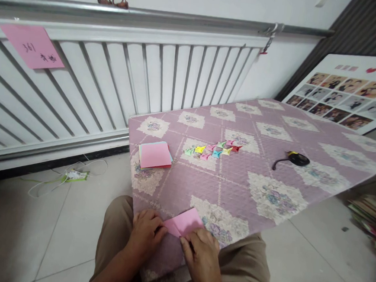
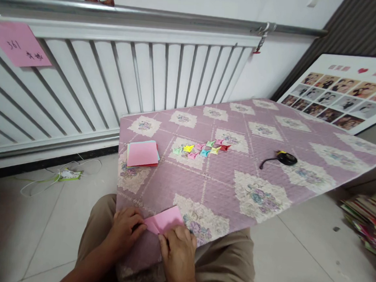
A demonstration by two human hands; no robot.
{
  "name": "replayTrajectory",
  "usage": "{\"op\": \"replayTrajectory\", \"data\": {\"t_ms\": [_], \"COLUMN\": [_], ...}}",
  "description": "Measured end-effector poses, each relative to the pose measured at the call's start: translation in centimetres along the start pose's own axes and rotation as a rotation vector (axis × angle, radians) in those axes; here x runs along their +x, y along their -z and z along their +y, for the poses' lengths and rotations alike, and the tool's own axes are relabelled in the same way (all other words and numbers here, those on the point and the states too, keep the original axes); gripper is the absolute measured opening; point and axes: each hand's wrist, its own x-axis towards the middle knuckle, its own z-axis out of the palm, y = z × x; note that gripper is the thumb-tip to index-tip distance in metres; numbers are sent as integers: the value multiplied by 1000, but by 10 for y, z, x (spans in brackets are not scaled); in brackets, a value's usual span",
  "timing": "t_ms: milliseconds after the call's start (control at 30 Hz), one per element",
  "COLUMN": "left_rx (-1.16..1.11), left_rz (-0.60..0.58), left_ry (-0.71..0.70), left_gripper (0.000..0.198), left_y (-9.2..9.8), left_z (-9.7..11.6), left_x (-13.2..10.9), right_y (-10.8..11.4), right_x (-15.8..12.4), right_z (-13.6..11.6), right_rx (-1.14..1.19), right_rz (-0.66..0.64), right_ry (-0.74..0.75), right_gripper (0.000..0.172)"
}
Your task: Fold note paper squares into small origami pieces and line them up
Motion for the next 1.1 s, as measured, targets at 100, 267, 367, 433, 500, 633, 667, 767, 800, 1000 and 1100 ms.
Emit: {"op": "replayTrajectory", "data": {"t_ms": [100, 267, 367, 433, 500, 633, 667, 767, 800, 1000, 1100], "left_rx": [11, 42, 68, 88, 108, 150, 158, 175, 180, 197, 208], "left_rz": [-27, -84, -114, -135, -162, -220, -233, -276, -289, -345, -380], "left_ry": [-4, 21, 53, 72, 81, 77, 76, 73, 74, 92, 96], "left_gripper": [15, 18, 15, 14, 15, 17, 17, 18, 19, 23, 25], "left_y": [2, 4, 4, 3, 4, 7, 7, 9, 9, 12, 14], "left_z": [0, -1, -1, 0, 0, 0, 0, 0, 0, 1, 2], "left_x": [5, 12, 13, 14, 17, 24, 25, 30, 31, 36, 38], "right_y": [0, -3, -6, -7, -7, -7, -6, -6, -5, -4, -4], "right_x": [2, 5, 7, 8, 10, 12, 12, 14, 15, 18, 18], "right_z": [-2, -4, -5, -4, -4, -3, -3, -3, -3, -5, -5], "right_rx": [-22, -43, -76, -103, -123, -148, -157, -182, -187, -163, -137], "right_rz": [14, 2, 5, 12, 14, -11, -14, -8, -9, 2, 1], "right_ry": [-14, -79, -87, -85, -86, -80, -76, -70, -70, -74, -100], "right_gripper": [25, 26, 25, 24, 24, 23, 22, 21, 21, 24, 24]}}
